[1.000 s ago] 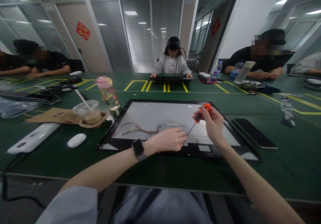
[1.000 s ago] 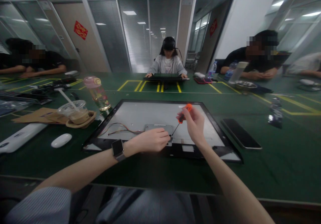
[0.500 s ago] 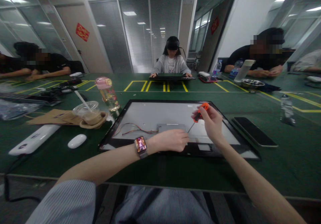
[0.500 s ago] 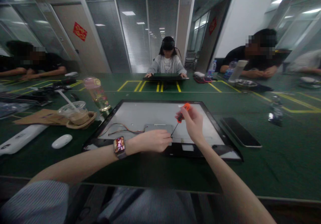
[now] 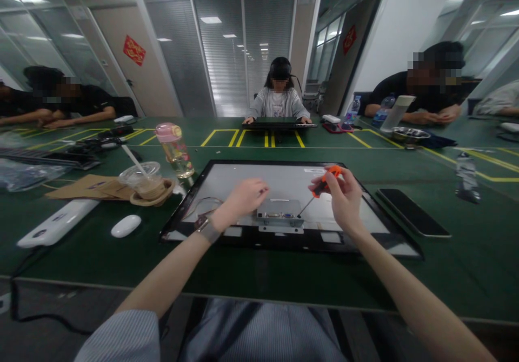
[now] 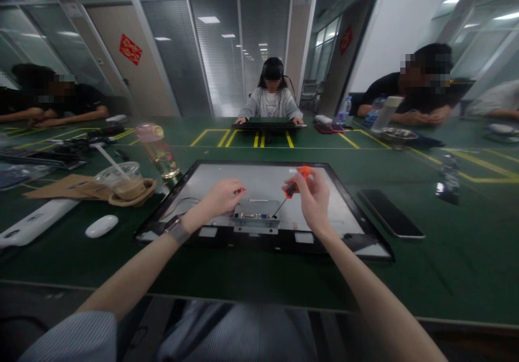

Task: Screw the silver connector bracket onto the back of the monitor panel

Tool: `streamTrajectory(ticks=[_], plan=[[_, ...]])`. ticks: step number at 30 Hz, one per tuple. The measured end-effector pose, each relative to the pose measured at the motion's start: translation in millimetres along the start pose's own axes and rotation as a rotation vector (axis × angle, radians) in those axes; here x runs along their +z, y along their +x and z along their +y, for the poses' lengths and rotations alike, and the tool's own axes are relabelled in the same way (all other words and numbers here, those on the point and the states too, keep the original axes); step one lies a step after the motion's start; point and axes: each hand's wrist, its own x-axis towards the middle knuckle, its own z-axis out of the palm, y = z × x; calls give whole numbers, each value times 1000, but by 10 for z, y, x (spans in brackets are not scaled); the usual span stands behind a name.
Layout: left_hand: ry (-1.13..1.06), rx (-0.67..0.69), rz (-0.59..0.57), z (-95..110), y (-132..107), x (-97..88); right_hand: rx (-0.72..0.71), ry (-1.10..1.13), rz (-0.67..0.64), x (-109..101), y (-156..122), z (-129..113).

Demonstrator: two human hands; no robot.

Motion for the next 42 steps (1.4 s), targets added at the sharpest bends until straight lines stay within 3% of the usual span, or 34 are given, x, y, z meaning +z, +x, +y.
streamTrajectory(ticks=[3,7,14,32,36,42], plan=[[-165,-271,-84,-371,-69,93,2,3,-36,14,-22,10],[-251,-402,-104,-540,-132,199,10,5,-82,46,-59,44],[-213,-345,-113,-501,-155,278,32,-25,-112,79,-86,65],[-215,-362,-124,-433,-138,220,-1,-64,-194,129,-153,-17],[-185,-353,-138,-424,-138,217,-28,-104,-280,128,-178,-21],[-165,-340,-145,-443,-145,255,-37,-72,-543,99,-29,-83]])
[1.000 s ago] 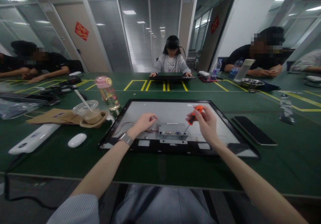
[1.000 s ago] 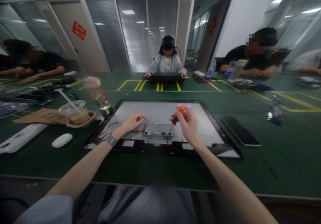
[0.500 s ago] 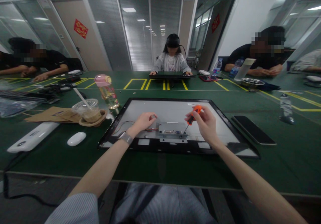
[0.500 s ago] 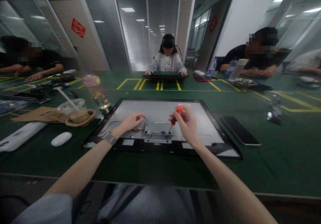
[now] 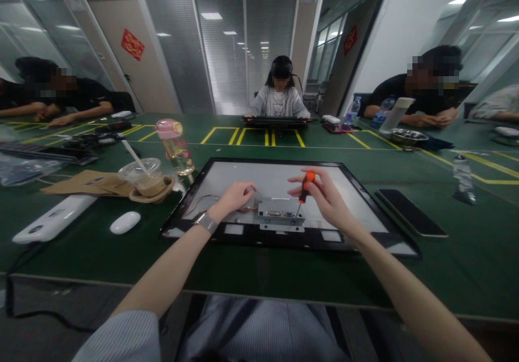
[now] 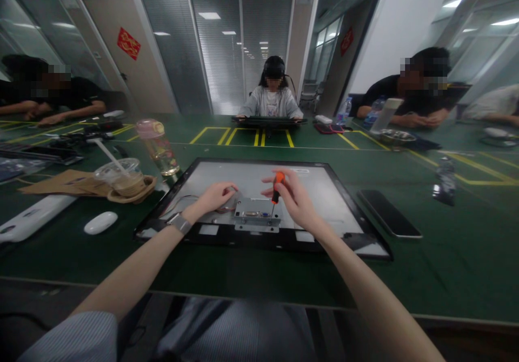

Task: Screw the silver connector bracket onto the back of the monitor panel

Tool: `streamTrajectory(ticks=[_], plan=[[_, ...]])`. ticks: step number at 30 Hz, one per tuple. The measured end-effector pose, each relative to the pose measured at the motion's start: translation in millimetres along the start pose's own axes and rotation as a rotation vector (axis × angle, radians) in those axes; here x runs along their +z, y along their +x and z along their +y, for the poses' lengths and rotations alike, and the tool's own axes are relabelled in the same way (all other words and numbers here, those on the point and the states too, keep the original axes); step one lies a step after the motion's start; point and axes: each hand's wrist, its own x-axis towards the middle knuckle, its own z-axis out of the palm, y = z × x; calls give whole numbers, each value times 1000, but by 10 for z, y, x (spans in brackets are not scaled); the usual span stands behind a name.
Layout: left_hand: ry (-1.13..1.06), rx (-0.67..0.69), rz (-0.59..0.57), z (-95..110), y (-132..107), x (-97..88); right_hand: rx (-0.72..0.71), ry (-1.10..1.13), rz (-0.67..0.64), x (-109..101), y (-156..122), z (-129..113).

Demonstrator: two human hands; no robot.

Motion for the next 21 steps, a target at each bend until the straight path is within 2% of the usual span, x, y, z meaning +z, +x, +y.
streamTrajectory(ticks=[5,7,15,21], plan=[[12,35,-7,30,-10,19,-10,-74,-170,-119,220,-109],[12,52,-15,54,-24,19,-4,-58,-178,-131,253,-126],[39,100,-22,129,-74,7,-29,-56,56,-83,104,-95],[71,92,-36,194,-98,-21,-44,-47,164,22,58,-124]])
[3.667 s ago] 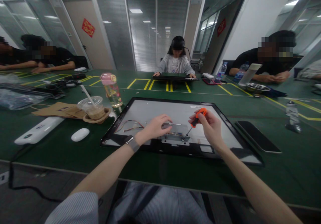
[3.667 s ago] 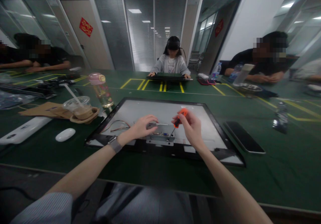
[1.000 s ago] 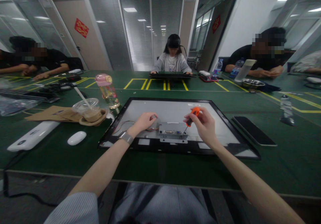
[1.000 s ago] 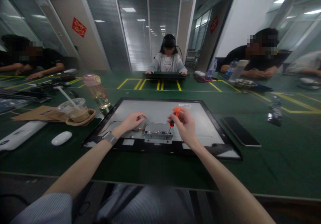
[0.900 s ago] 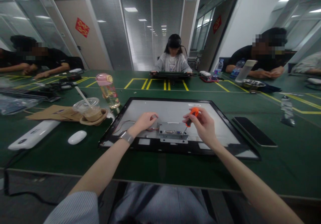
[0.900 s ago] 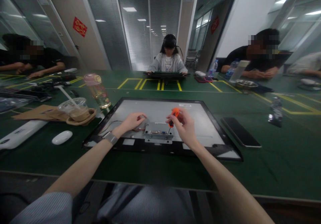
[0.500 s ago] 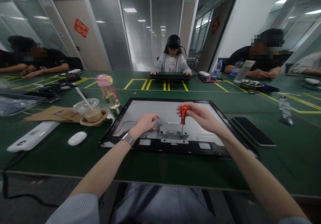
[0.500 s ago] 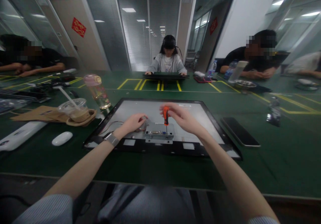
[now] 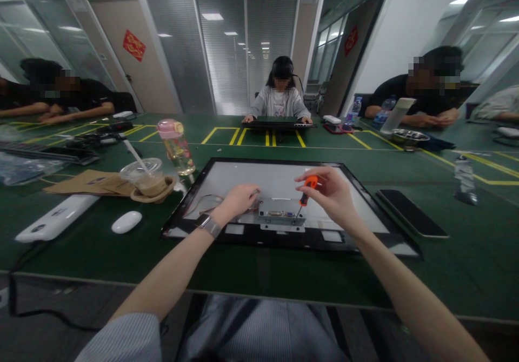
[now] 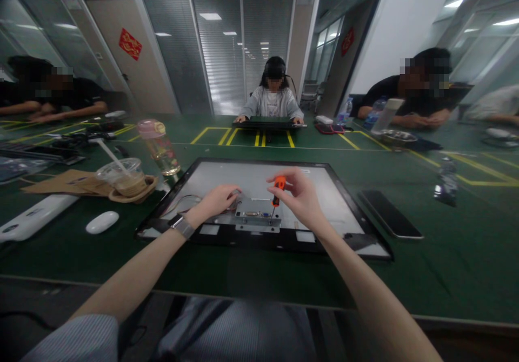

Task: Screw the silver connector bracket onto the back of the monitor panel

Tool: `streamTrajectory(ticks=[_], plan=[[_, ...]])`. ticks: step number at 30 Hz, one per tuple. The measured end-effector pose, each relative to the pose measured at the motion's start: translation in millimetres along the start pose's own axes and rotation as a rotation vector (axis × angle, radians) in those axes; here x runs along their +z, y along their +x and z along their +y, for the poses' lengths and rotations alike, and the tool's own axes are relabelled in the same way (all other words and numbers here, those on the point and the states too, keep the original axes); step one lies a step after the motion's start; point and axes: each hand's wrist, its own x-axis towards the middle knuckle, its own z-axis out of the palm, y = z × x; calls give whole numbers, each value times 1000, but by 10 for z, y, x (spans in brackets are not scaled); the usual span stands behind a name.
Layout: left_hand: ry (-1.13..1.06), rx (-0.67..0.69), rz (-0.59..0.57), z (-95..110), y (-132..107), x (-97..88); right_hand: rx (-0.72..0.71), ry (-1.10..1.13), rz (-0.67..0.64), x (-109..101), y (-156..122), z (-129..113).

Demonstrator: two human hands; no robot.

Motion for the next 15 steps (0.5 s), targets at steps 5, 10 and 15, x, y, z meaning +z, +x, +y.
streamTrajectory(ticks=[5,10,15], plan=[[42,19,-10,19,-8,-5,-81,-165,179,43,-68,106],[69,41,-1,2,-9,20,-103,-156,115,4,-73,101],[56,11,-13,19,-12,10,5,-26,72,-32,-15,76]])
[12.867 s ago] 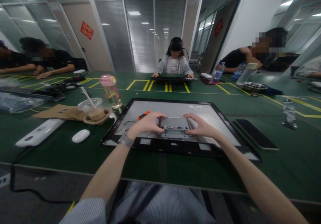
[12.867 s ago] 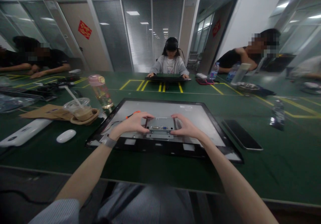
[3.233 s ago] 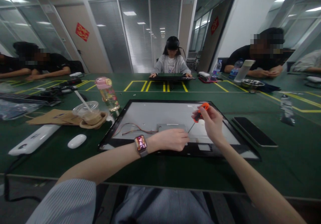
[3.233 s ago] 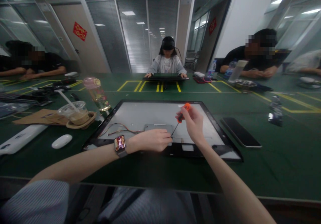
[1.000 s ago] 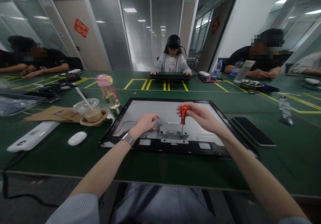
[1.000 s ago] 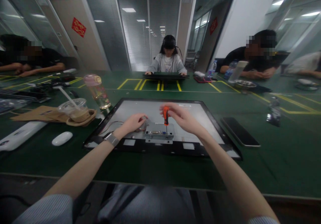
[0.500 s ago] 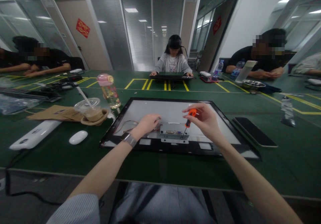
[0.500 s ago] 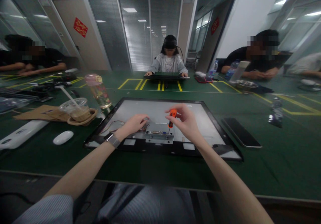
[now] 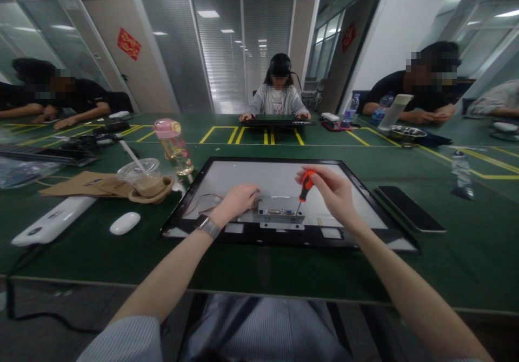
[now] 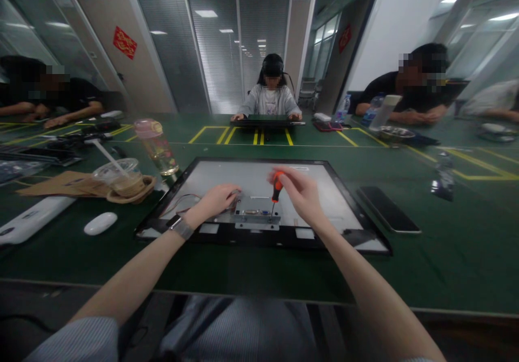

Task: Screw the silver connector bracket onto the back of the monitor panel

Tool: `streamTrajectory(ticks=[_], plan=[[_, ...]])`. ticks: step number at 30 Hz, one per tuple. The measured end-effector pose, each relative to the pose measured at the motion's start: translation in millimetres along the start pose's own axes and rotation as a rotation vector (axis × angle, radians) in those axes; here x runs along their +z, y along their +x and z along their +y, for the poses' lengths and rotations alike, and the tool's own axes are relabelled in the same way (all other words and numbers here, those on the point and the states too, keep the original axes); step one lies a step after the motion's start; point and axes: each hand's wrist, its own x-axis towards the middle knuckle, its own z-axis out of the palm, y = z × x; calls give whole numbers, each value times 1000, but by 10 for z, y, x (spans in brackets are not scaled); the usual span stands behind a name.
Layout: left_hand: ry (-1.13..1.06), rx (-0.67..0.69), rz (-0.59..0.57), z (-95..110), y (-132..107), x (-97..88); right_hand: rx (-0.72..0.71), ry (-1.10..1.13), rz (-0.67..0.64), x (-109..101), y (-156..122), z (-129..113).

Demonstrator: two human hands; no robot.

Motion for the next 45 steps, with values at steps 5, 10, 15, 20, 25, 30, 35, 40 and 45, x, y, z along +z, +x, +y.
streamTrajectory(ticks=[5,10,15,20,25,30,35,40,45], plan=[[-35,-9,4,13,-4,-14,-69,-80,102,-39,31,66],[-25,3,1,-3,-5,3,-44,29,-2,-63,21,62],[-55,8,0,-20,-11,10,29,66,6,-71,30,98],[-184,49,80,18,-27,25,-39,-4,40,-88,55,155],[-158,92,66,47,-11,71,9,95,-8,-87,51,192],[-127,65,25,31,14,94,43,153,-8,-75,46,200],[-130,73,-7,47,8,80,-15,63,52,-92,51,220],[-77,72,-25,66,-7,38,31,29,17,-115,39,255],[403,133,-17,170,-38,-58,42,62,41,-118,40,307]])
